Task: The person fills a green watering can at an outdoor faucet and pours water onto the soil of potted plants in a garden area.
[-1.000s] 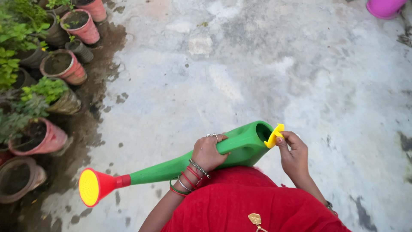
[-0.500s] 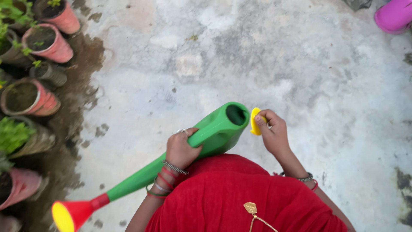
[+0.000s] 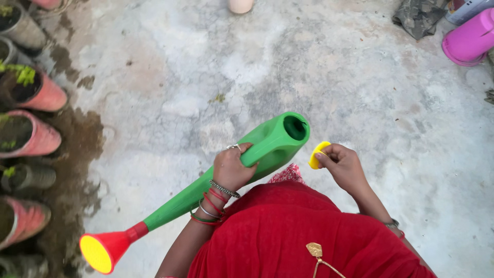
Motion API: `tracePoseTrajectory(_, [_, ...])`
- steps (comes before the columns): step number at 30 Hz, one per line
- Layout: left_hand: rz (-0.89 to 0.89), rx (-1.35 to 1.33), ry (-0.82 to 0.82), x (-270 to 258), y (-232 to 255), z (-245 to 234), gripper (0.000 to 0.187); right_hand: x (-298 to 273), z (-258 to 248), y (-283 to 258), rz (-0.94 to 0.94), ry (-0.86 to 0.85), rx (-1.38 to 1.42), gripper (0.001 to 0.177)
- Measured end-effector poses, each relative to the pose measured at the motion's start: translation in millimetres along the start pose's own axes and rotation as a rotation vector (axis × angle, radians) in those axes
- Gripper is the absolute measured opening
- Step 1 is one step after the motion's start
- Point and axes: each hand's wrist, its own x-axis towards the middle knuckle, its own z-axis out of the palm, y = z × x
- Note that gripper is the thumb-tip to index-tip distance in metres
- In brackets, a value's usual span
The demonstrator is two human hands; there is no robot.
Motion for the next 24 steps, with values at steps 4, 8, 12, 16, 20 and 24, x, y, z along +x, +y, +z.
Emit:
tracePoseTrajectory(4, [-0.019, -0.024, -0.083, 123.4, -5.6, 28.7, 0.042, 86.9, -33.8, 1.6, -0.037, 0.127, -0.142, 0.017])
tracePoseTrajectory(8, [-0.022, -0.084, -0.126, 243.4, -25.7, 73.6, 0.045, 203.9, -62.5, -2.4, -0.238, 0.31, -0.36, 0.014])
tracePoseTrajectory(12, [-0.014, -0.024, -0.158, 374.3, -19.5, 105.0, 0.049, 333.5, -95.2, -39.7, -0.339, 0.288, -0.38, 0.012])
tracePoseTrajectory(16, [-0.124, -0.047, -0.193, 493.0, -7.6, 117.2, 0.051, 452.5, -121.7, -82.8, -0.6, 0.233, -0.39, 0.011])
tracePoseTrajectory(20, [-0.19, -0.129, -0.146, 589.7, -7.9, 126.1, 0.051, 562.3, -134.3, -123.9, -0.738, 0.129, -0.45, 0.014])
tracePoseTrajectory(24, [-0.271, -0.174, -0.168, 693.9, -35.2, 149.9, 0.052, 678.4, -146.8, -139.1, -0.813, 0.13, -0.605, 0.017])
